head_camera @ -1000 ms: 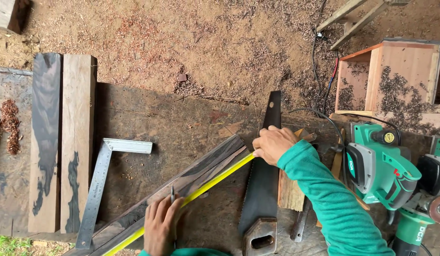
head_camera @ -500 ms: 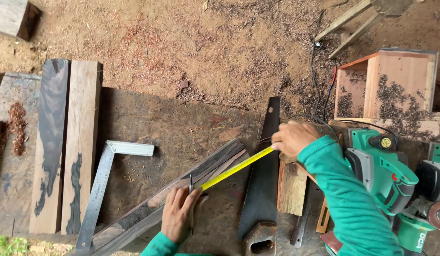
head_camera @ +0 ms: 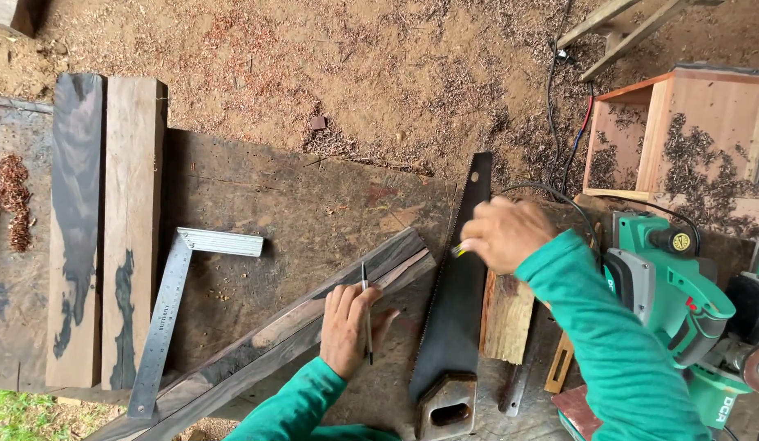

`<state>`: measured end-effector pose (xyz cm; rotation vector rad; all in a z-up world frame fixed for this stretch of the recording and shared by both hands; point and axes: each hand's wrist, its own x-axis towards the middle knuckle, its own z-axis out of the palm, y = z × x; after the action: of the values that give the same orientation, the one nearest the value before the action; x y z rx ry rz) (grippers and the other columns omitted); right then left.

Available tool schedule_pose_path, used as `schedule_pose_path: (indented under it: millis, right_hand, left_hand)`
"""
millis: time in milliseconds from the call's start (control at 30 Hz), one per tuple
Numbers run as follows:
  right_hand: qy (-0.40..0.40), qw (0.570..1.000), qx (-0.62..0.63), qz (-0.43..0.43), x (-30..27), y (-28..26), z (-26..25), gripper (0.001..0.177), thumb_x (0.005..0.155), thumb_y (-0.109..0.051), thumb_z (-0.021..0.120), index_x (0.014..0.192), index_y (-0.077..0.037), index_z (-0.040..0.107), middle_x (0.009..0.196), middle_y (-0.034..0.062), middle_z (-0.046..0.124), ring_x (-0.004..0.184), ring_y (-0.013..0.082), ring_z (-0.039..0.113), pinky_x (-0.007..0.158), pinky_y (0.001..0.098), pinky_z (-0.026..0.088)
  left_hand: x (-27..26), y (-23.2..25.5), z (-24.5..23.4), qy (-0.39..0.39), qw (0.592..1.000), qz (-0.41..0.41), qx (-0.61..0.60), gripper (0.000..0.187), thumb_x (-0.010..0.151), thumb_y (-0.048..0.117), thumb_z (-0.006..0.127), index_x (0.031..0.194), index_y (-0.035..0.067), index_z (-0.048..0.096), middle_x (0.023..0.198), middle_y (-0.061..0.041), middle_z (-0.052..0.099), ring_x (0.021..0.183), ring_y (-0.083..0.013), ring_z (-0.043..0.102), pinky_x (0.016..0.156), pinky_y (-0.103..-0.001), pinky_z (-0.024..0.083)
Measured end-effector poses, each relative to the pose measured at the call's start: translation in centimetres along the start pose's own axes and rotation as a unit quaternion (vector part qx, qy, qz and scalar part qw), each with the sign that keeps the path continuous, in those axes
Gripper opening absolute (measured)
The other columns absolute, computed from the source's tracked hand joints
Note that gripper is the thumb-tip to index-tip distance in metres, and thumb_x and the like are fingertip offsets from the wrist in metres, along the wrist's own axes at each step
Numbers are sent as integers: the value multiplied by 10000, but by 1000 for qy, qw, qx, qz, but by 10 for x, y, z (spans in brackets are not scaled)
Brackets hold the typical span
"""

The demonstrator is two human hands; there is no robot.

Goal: The recorder is measuring and marking wood planks using a square, a pencil, and a tape measure on a workbench.

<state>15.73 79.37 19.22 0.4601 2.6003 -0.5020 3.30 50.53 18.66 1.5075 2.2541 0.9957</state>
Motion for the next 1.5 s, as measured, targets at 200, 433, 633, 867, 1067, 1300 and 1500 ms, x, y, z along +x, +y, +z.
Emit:
schedule_pose_path:
  millis: [200, 433, 633, 867, 1067, 1300, 1500]
  right_hand:
    - [4, 994, 86, -63, -5, -62, 5, 235, 856, -450, 673, 902, -241, 771, 901, 0, 688, 953, 242, 656, 797, 454, 531]
    - [-2, 990, 109, -88, -8, -76, 1, 249, 843, -427, 689, 917, -199, 756, 980, 3, 712, 952, 267, 652, 777, 466, 523]
    - [4, 1000, 12, -19, 3, -25, 6, 216, 877, -444, 671, 900, -246, 755, 893, 8, 623, 973, 236, 609, 781, 450, 514]
    - [-14, 1000, 3, -2, 11, -15, 8, 184, 876, -427, 673, 890, -274, 775, 873, 4, 615, 983, 242, 601, 815, 469, 504]
    - [-29, 1000, 4, 0, 15, -16, 12, 188, 898, -421, 659, 912, -271, 771, 881, 11, 618, 995, 247, 599, 803, 481, 496]
    - [-31, 999, 8, 15, 18, -15, 14, 172, 889, -409, 664, 907, -278, 773, 899, 5, 626, 1012, 242, 588, 815, 489, 480]
    - [-34, 999, 17, 16, 20, -14, 17, 163, 890, -398, 668, 916, -277, 774, 913, 7, 629, 1018, 247, 584, 820, 491, 475]
  left_hand:
    - [16, 17, 2, 32, 996, 49, -71, 498, 833, 120, 814, 1214, 47, 503, 1182, -126, 629, 996, -325, 589, 846, -439, 466]
    - [17, 12, 9, -7, 995, 76, -59, 381, 857, 54, 792, 1157, 73, 557, 1002, -97, 600, 915, -299, 575, 799, -422, 461]
    - [10, -3, 16, 30, 999, 26, -19, 356, 846, 70, 812, 1084, 69, 548, 937, -94, 588, 852, -304, 562, 755, -422, 443]
    - [10, -1, 10, 41, 997, 25, -58, 431, 816, 67, 812, 1134, 50, 520, 1125, -114, 650, 964, -317, 595, 821, -429, 465]
    - [3, -7, 13, 30, 999, 8, -42, 439, 835, 49, 819, 1157, 58, 521, 1105, -96, 647, 959, -315, 589, 822, -437, 455]
    - [11, -3, 12, 36, 998, 13, -48, 419, 812, 34, 805, 1127, 75, 530, 1039, -86, 647, 935, -315, 592, 803, -438, 446]
    - [13, -2, 13, 38, 999, 7, -37, 401, 795, 39, 799, 1094, 87, 536, 1002, -68, 646, 919, -302, 595, 789, -436, 440]
